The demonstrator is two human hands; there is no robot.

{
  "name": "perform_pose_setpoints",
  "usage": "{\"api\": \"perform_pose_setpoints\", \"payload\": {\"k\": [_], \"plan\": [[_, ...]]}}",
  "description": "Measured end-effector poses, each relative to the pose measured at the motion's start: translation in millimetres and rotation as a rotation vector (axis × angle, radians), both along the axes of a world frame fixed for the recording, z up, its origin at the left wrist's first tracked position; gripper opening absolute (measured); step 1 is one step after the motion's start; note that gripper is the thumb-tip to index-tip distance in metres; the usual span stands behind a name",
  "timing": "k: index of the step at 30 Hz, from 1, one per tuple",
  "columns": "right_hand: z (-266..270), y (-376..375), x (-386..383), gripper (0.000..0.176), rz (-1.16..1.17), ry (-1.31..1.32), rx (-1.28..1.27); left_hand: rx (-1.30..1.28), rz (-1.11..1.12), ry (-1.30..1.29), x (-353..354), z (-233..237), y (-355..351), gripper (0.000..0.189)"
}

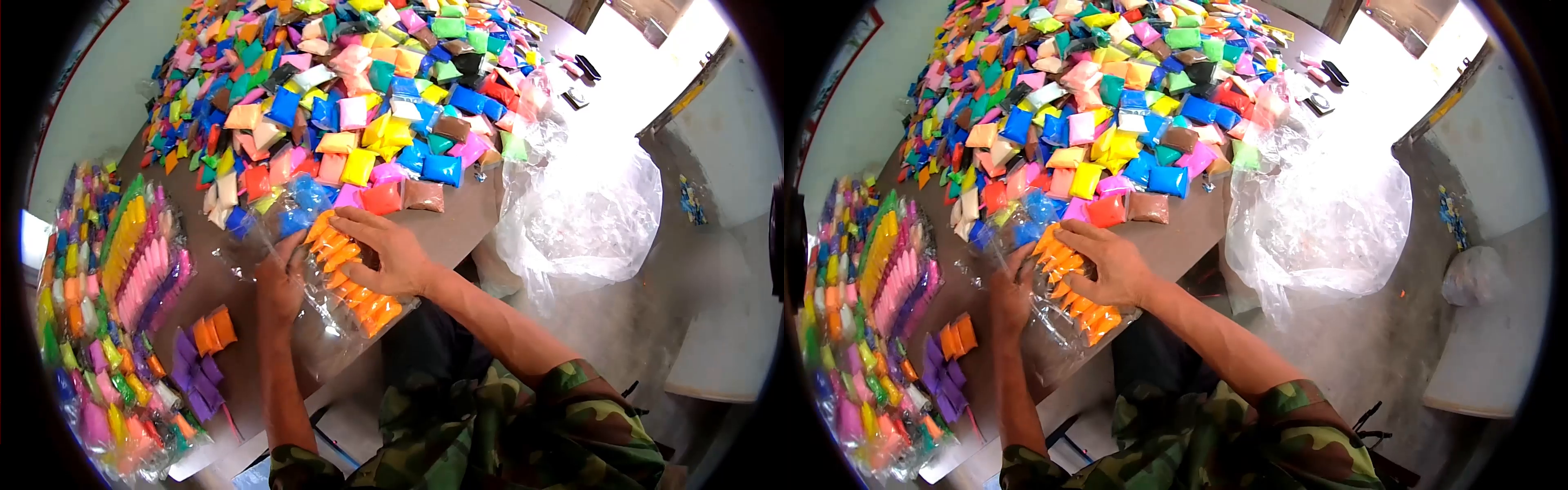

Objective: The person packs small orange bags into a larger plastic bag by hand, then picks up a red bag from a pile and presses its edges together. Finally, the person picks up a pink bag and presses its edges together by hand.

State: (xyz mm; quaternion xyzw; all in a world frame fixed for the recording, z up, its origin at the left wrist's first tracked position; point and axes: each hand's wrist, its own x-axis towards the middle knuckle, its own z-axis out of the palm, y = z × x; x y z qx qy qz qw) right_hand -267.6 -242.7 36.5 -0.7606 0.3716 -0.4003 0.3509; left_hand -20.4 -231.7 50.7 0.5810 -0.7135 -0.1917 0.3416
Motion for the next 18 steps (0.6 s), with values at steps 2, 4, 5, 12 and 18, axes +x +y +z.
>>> {"api": "perform_pose_setpoints", "payload": {"k": [2, 4, 5, 12, 18], "plan": [[-3, 1, 1, 0.070, -0.050, -0.013, -0.017, -0.118, -0.026, -0.072, 5, 4, 7, 0.030], [-7, 0, -3, 0.071, -0.046, 0.009, -0.051, -0.222, -0.032, -0.166, 13, 6, 19, 0.029], [-11, -1, 0, 0.070, -0.050, 0.000, -0.053, -0.248, 0.048, -0.231, 18, 8, 29, 0.027], [1, 1, -1, 0.064, -0.067, -0.040, -0.002, -0.228, 0.462, -0.550, 103, 44, 102, 0.025], [3, 0, -2, 0.061, -0.049, -0.057, 0.098, 0.029, 0.677, -0.745, 142, 44, 119, 0.029]]}}
